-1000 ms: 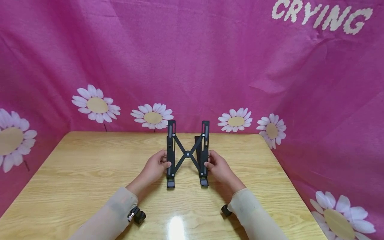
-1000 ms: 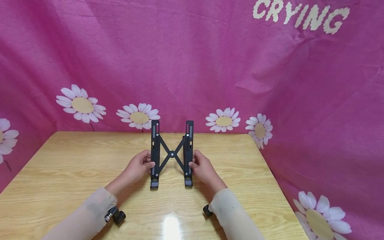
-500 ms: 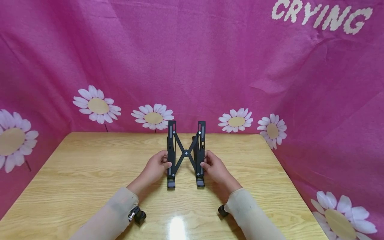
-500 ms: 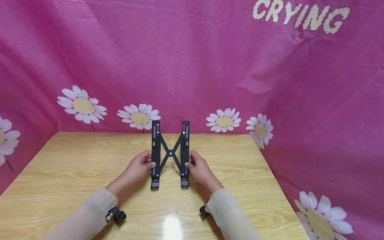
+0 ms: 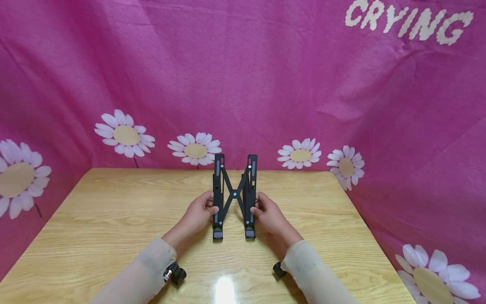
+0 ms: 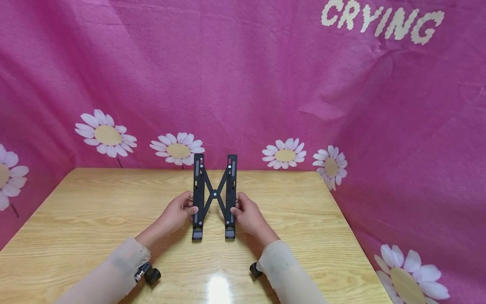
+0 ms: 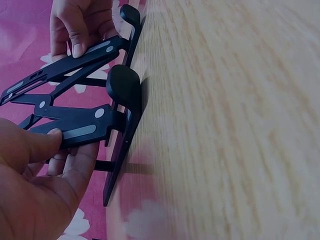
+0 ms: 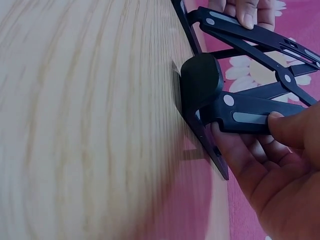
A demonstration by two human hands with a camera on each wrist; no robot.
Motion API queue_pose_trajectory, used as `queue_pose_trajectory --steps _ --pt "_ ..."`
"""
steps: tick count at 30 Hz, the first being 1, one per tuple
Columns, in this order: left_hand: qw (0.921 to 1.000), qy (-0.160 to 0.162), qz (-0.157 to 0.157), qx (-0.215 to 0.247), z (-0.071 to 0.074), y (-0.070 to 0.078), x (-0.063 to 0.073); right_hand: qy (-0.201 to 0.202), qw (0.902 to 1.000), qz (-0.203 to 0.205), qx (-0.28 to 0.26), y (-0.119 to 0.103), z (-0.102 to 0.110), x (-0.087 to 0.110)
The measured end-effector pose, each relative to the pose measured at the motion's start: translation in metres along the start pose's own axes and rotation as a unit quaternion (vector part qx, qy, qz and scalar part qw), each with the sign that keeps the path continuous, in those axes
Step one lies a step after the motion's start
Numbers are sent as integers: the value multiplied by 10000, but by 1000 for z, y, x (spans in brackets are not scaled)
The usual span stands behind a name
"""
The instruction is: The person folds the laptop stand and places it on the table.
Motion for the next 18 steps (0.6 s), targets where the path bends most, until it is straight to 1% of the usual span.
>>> queue_pose_trajectory --steps 4,10,18 --pt "10000 -2 25 -28 0 1 0 -45 9999 -35 -121 -1 -4 0" --pt "10000 -43 -47 -62 0 1 0 -80 9997 -66 -229 -3 -9 -1" --pt "9999 -62 105 -38 2 0 -2 -169 9994 -112 -280 -4 -14 -4"
Point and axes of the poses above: each hand's wrist, its own x-axis away from the middle knuckle, its own z-axis out of the back of the hand, y = z × x, the point moved 2 cm from there along -x, towards the middle knuckle
